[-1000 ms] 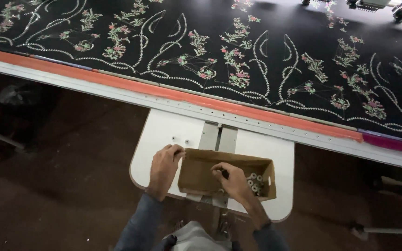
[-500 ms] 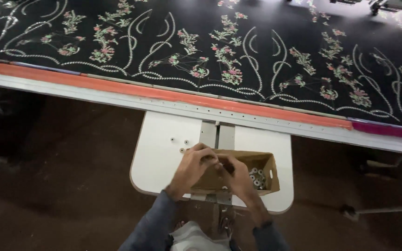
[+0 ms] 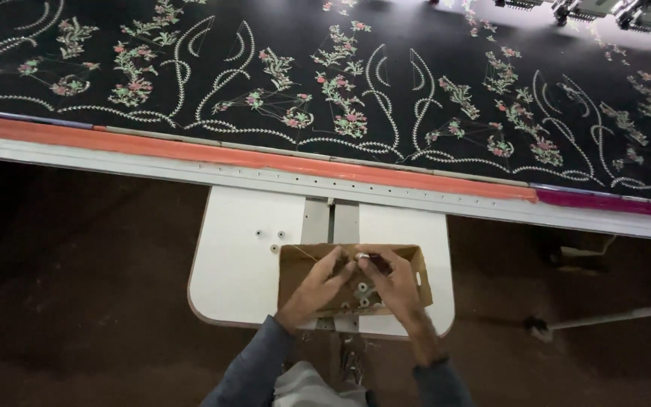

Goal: Picking up a box of bobbins, carrying it to an embroidery machine, and sorting through the bobbins.

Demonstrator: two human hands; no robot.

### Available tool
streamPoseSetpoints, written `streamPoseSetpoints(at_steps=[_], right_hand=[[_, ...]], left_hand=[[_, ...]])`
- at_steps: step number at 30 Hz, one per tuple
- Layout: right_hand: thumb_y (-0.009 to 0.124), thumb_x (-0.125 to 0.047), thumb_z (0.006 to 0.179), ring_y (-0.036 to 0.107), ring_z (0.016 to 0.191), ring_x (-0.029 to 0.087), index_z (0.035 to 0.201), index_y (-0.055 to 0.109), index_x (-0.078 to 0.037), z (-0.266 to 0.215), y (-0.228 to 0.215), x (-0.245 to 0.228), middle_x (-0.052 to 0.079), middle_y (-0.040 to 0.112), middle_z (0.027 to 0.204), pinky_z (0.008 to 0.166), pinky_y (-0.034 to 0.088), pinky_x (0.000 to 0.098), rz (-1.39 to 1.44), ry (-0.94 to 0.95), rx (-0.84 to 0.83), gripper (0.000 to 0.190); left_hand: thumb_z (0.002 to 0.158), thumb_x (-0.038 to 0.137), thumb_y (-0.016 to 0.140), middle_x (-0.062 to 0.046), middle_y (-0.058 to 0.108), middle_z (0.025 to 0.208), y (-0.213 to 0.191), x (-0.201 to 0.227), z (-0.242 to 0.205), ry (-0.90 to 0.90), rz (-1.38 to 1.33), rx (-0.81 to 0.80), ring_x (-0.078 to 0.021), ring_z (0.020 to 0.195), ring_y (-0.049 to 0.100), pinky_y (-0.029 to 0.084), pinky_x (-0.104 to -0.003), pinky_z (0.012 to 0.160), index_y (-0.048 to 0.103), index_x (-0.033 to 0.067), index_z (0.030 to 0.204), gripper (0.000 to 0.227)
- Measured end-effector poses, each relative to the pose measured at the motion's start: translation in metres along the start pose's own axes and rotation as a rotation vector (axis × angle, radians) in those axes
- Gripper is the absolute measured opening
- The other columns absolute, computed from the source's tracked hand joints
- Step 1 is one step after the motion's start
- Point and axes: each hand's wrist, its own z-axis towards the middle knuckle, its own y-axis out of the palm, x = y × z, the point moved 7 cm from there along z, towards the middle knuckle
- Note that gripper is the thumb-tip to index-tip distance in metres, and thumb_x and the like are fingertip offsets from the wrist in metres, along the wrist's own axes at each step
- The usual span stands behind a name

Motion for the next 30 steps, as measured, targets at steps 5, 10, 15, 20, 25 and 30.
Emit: streamPoseSetpoints(at_steps=[5, 10, 15, 20, 25, 30], right_hand=[[0.071, -0.030, 0.098, 0.067, 0.105, 0.023, 0.121, 0.075, -0.010, 0.000, -0.003, 0.022, 0.014, 0.075, 0.112, 0.100, 0.054, 0.0435, 0.213, 0.089, 0.090, 0.031], [0.064, -0.019, 0.102, 0.068, 0.097, 0.022, 0.121, 0.069, -0.004, -0.004, -0.002, 0.024, 0.011, 0.070, 0.103, 0.099, 0.055, 0.0440, 0.490, 0.111, 0.185, 0.024], [0.057, -0.009, 0.106, 0.065, 0.090, 0.021, 0.120, 0.060, 0.002, 0.004, -0.002, 0.060, 0.010, 0.062, 0.099, 0.097, 0.056, 0.0441, 0.781, 0.141, 0.192, 0.019], [0.054, -0.007, 0.107, 0.050, 0.076, 0.013, 0.116, 0.059, 0.000, 0.009, -0.002, 0.065, 0.004, 0.050, 0.095, 0.082, 0.051, 0.0345, 0.840, 0.201, 0.096, 0.012], [0.053, -0.004, 0.107, 0.049, 0.074, 0.015, 0.110, 0.060, -0.001, 0.007, -0.003, 0.088, 0.006, 0.049, 0.090, 0.078, 0.048, 0.0342, 0.858, 0.305, 0.059, 0.008], [0.054, -0.005, 0.106, 0.059, 0.080, 0.022, 0.106, 0.060, -0.003, -0.001, -0.004, 0.088, 0.008, 0.054, 0.090, 0.079, 0.051, 0.0378, 0.867, 0.415, 0.009, 0.007]], left_hand=[[0.106, 0.014, 0.059, -0.015, 0.067, 0.083, 0.007, -0.019, 0.008, 0.132, 0.092, 0.000, -0.0243, 0.078, 0.065, 0.056, -0.039, 0.072, 0.061, 0.0053, 0.109, 0.010], [0.101, -0.001, 0.051, -0.026, 0.073, 0.089, 0.008, 0.042, -0.010, 0.120, 0.220, -0.023, -0.0372, 0.073, 0.070, 0.059, -0.046, 0.068, 0.063, -0.0026, 0.117, 0.020], [0.102, 0.000, 0.049, -0.015, 0.073, 0.078, 0.019, -0.006, 0.005, 0.114, 0.217, -0.009, -0.0196, 0.059, 0.065, 0.060, -0.037, 0.061, 0.066, 0.0006, 0.114, 0.021], [0.096, -0.003, 0.051, -0.024, 0.076, 0.092, 0.027, -0.012, 0.013, 0.094, 0.299, 0.011, -0.0330, 0.073, 0.073, 0.058, -0.042, 0.066, 0.069, -0.0022, 0.119, 0.030], [0.087, -0.004, 0.055, -0.017, 0.077, 0.093, 0.044, -0.028, 0.018, 0.085, 0.386, 0.016, -0.0350, 0.084, 0.073, 0.060, -0.043, 0.070, 0.073, 0.0017, 0.118, 0.036], [0.085, 0.000, 0.055, -0.009, 0.073, 0.077, 0.054, -0.051, 0.023, 0.093, 0.418, 0.009, -0.0271, 0.070, 0.067, 0.057, -0.037, 0.069, 0.076, 0.0090, 0.095, 0.025]])
